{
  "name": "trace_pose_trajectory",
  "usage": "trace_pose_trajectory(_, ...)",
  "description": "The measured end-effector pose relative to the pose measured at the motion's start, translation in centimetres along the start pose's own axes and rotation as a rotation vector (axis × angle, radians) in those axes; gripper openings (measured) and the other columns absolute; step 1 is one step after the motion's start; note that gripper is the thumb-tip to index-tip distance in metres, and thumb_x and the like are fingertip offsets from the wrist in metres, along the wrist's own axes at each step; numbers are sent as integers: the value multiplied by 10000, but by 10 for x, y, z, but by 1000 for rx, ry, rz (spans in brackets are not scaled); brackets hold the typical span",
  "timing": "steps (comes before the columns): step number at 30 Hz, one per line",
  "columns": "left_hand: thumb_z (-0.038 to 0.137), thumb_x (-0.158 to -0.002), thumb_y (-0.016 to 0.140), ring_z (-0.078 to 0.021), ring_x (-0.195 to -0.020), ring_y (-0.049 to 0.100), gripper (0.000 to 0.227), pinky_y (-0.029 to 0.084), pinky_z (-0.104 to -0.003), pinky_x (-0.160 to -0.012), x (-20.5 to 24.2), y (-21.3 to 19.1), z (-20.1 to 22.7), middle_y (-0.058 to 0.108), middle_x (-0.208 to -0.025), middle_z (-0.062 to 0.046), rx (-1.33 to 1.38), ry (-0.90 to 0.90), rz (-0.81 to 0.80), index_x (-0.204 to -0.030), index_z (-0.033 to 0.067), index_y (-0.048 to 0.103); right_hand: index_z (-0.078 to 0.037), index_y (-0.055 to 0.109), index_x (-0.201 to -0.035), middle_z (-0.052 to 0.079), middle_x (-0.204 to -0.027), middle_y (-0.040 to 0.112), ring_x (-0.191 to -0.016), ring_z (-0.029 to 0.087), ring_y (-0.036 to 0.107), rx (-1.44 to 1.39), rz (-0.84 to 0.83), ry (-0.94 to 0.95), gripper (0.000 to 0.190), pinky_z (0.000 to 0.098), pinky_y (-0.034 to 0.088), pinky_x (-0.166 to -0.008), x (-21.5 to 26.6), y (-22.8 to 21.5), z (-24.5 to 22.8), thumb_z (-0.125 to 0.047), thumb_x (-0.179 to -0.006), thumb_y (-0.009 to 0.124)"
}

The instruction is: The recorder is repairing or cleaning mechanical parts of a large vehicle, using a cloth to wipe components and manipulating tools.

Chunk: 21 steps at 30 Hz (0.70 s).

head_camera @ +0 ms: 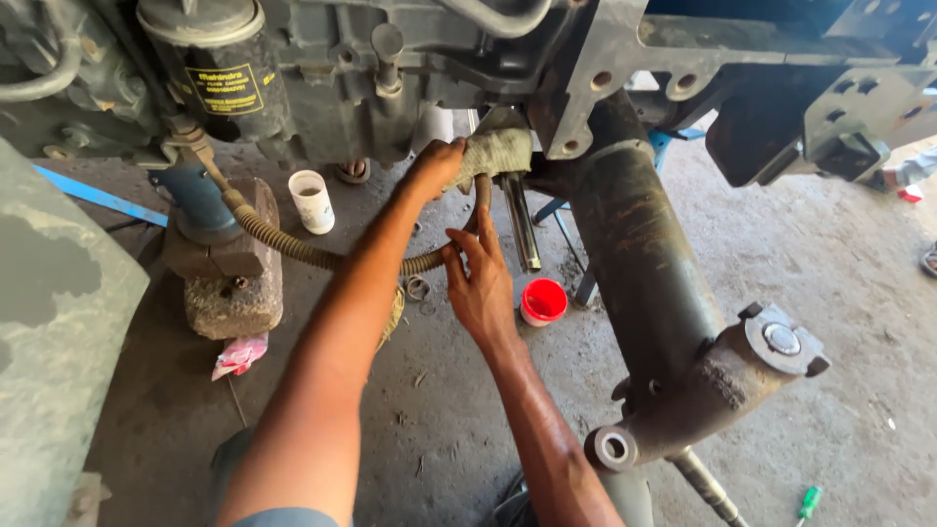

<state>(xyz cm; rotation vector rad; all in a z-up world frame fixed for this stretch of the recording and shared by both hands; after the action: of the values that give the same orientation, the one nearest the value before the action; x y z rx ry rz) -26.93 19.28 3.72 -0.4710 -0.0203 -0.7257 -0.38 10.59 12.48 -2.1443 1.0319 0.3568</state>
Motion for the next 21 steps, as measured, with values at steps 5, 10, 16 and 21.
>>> trace_pose_trajectory(5,384,-919,626,-347,-961,721,470,537,-484,-722,-9,17,-34,776,-1061,-239,-559,104,-307,-1099,-23,778,-57,723,-1200,252,-1588,410,-1265,406,618,-12,18,11,263,428,540,-982,2,0,0,-176,-983,635)
trace_pose_trajectory(10,381,-988,585,-381,-1000,707,416,541,-492,-811,-26,1,-51,753,-1091,-220,-501,286,-40,-1156,36,747,-69,697,-1228,202,-1600,431,-1132,388,692,4,-35,69,274,431,568,-895,4,-3,-6,-193,-996,621)
trace_pose_trajectory(16,331,-1015,527,-389,-996,717,336,567,-481,-854,-41,-23,-30,737,-1074,-181,-165,479,205,-1203,103,687,-77,665,-1261,199,-1630,363,-1063,350,733,-66,-67,120,297,414,593,-855,6,3,2,-178,-993,585)
trace_pose_trajectory(21,211,-980,565,-430,-974,694,228,552,-515,-827,3,9,32,734,-1028,-207,-162,571,264,-1126,80,680,-69,675,-1255,205,-1636,350,-1107,363,711,-48,-35,117,292,411,584,-883,5,6,3,-149,-990,581)
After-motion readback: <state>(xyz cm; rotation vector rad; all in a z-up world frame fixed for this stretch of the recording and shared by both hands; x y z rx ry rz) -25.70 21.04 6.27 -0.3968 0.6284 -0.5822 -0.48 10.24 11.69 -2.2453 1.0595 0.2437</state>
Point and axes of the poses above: each hand's wrist, its own x-axis away from the middle knuckle, its own y-axis out of the palm, z = x × y, the point moved 8 cm from there along -x, towards the middle knuckle
